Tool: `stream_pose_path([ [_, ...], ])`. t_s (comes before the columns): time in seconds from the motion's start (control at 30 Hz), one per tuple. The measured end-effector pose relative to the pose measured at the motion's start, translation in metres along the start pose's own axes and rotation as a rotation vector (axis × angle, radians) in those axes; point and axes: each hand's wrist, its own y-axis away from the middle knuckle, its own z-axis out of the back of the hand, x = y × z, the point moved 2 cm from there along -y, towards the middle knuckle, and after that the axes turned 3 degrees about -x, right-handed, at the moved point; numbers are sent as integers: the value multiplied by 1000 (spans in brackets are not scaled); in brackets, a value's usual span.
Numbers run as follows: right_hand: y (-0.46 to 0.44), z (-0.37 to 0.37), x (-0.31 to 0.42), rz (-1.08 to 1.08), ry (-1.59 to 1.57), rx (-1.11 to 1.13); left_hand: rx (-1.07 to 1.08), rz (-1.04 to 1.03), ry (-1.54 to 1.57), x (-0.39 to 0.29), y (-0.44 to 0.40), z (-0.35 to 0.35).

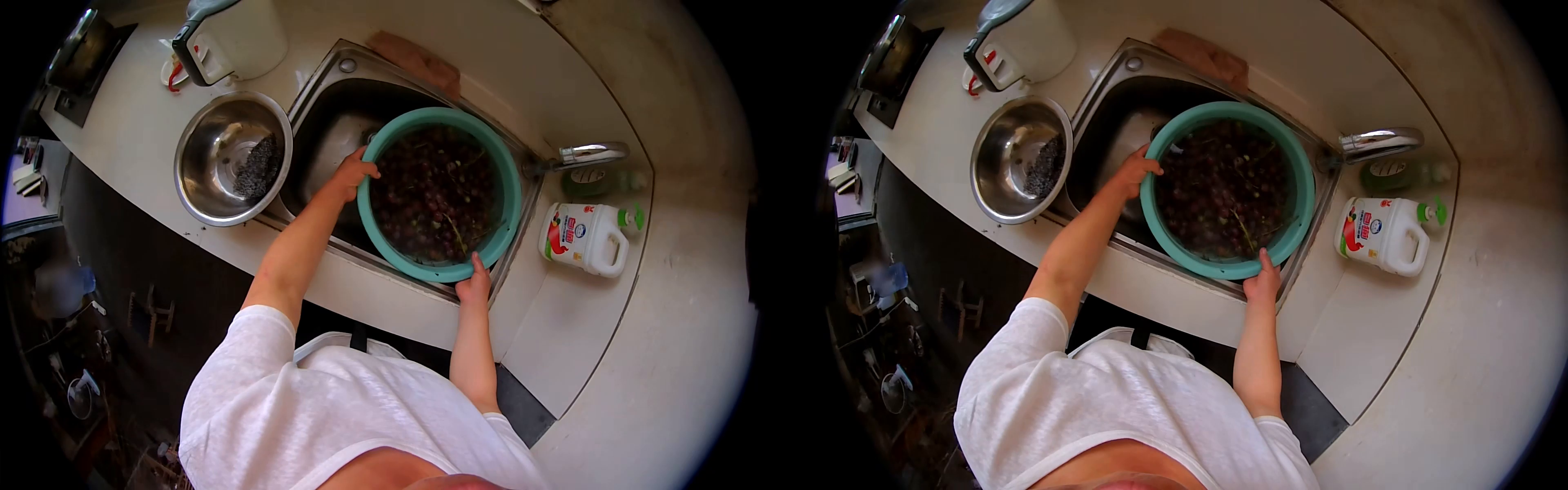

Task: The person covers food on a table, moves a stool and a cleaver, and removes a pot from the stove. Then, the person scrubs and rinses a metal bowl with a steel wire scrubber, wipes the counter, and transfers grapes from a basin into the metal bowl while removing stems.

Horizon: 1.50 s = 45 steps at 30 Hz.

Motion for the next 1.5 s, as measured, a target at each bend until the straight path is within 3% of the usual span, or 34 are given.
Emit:
stream_pose_path([
  [0.3, 11, -5, 8, 94, 66, -49, -60, 7, 33, -2, 25, 3],
  [0.7, 73, -44, 73, 216, 185, 300, -187, -69, 269, -58, 140, -12],
  [0.97, 141, -86, 112, 348, 294, 406, -158, -172, 485, -94, 205, -6],
  [1.5, 196, -142, 126, 480, 419, 631, -143, -309, 608, -133, 266, 31],
])
